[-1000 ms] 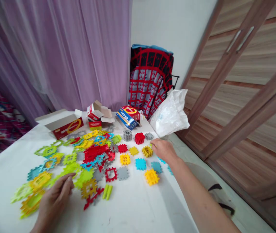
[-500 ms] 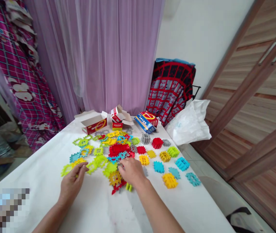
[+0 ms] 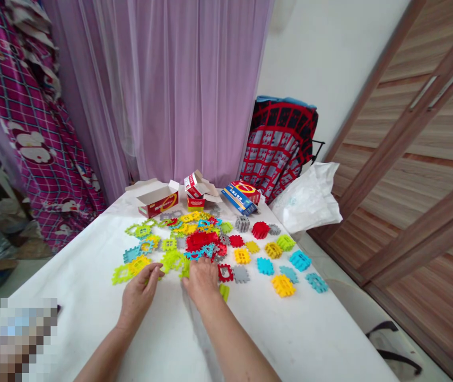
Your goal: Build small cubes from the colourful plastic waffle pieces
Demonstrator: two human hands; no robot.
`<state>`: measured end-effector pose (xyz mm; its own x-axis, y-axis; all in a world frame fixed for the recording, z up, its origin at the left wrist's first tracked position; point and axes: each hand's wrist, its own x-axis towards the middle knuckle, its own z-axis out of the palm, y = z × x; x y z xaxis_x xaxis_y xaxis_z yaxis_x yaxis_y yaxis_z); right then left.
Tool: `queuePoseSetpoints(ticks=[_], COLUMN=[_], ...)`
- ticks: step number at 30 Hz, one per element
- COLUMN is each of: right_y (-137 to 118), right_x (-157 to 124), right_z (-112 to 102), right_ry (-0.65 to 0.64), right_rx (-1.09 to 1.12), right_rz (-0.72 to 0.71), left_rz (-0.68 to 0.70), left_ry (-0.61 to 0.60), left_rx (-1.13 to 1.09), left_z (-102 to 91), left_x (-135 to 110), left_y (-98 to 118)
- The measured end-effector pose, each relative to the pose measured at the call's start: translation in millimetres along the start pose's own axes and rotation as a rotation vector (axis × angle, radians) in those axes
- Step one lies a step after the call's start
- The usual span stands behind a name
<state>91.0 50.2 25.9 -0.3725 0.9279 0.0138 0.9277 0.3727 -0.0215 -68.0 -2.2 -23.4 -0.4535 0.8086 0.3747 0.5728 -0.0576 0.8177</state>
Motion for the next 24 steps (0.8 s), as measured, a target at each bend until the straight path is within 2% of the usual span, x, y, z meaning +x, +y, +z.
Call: queuePoseSetpoints(ticks=[7,12,16,20,24], right_y=[5.0,11.5,17.3,34.3,55.6], right_x=[-1.4,-3.5,-0.6,4.1,-3.0], right_z=[2.7,0.0,-6.4,-4.1,10.2], right_ry=[0.009,0.061,0.055,0.202,0.321], right_rx=[0.014,0.087,0.248,0.363,0.442], right_rz=[-0.057,-0.078,0.031,0.155,0.115], left_rz=[0.004,-0.006,-0.006,-0.021,0.018], left_ry=[-0.024,-0.019,-0.014,-0.027,-0.051], left_rx=[0.001,0.005,-0.004,0.006,0.037], left_z=[2.3,2.6,2.7,1.9,2.7], left_x=[-2.3,-1.7,-1.1,-0.5,-0.6], left_y=[-2.9,-4.5,-4.8,-6.6,-10.8])
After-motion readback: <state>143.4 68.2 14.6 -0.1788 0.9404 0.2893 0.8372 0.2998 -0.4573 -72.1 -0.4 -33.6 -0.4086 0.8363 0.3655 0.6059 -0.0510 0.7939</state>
